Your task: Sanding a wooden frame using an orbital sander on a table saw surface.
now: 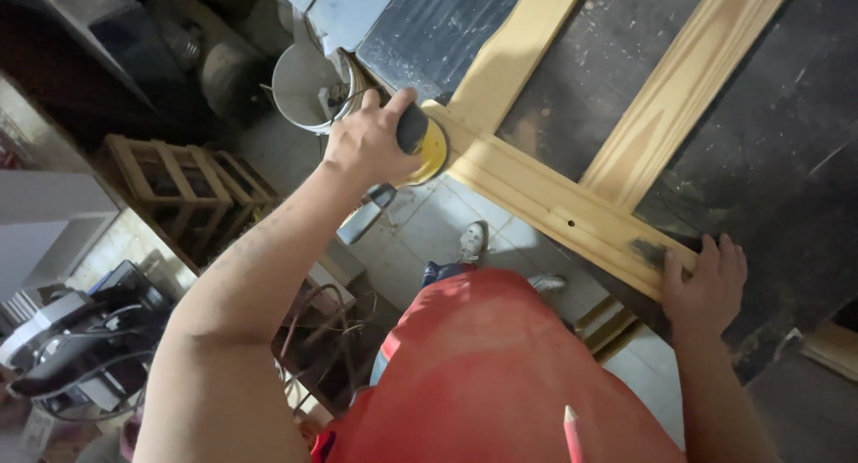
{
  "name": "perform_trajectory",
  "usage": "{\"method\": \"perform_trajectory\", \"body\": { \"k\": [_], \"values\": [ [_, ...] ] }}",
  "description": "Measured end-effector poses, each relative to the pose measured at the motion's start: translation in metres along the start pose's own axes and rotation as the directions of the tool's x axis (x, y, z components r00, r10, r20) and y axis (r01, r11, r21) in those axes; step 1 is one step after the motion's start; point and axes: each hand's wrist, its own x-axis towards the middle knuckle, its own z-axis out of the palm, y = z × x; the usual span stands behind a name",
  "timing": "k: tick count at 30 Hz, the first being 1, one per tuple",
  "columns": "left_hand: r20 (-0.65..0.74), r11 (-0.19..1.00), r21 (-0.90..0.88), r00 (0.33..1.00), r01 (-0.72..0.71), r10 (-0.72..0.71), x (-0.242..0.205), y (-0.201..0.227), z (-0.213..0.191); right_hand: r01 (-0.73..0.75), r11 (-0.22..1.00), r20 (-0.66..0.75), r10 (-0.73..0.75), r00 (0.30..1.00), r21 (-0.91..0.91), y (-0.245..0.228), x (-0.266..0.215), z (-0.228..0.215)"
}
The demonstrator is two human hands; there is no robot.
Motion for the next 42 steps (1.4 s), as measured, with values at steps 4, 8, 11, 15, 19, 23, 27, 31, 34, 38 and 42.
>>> {"method": "perform_trajectory", "body": {
  "k": [4,8,11,15,19,23,27,31,34,38,42],
  "values": [
    [0.008,0.999,0.015,0.999,-0.041,0.041,0.004,0.014,-0.005,-0.028,0.999,0.034,0.027,0.999,0.019,-0.009,0.004,-0.01],
    [0.049,0.999,-0.016,0.998,0.041,-0.04,0.012,0.017,-0.016,-0.047,0.999,0.033,0.047,0.998,-0.013,-0.002,0.001,-0.005],
    [-0.008,1.0,0.003,1.0,-0.001,0.001,0.013,0.004,-0.014,0.019,0.998,-0.058,-0.023,0.998,-0.058,-0.001,0.001,-0.001],
    [0.032,0.999,0.033,0.999,-0.025,0.024,0.006,0.015,-0.005,-0.092,0.995,0.087,0.095,0.992,-0.036,0.002,0.001,0.0],
    [0.02,1.0,-0.022,1.0,0.003,-0.002,0.011,0.031,-0.021,-0.042,0.997,0.025,0.044,0.999,-0.062,-0.005,0.002,-0.004],
    [0.0,1.0,-0.009,1.0,0.018,-0.018,0.013,0.008,-0.014,0.107,0.993,-0.15,-0.113,0.982,-0.048,-0.004,0.005,-0.004],
    [0.052,0.999,0.039,0.999,-0.007,0.005,0.003,0.022,-0.007,-0.1,0.995,0.107,0.097,0.99,0.022,-0.008,0.008,-0.013],
    [0.058,0.999,0.021,0.998,0.036,-0.037,0.015,0.035,-0.019,0.028,0.999,-0.067,-0.029,0.997,-0.024,-0.005,0.004,-0.005],
    [0.042,0.997,0.031,0.997,0.071,-0.072,0.013,0.019,-0.017,-0.054,0.998,0.023,0.054,0.998,-0.035,-0.001,0.003,-0.004],
    [0.11,0.994,0.082,0.991,0.067,-0.076,0.003,0.024,-0.012,-0.094,0.996,0.09,0.094,0.991,-0.009,-0.004,0.006,-0.01],
    [0.106,0.997,0.079,0.994,-0.006,-0.003,0.006,0.045,-0.017,-0.12,0.993,0.118,0.117,0.986,0.014,-0.008,0.008,-0.014]
  ]
}}
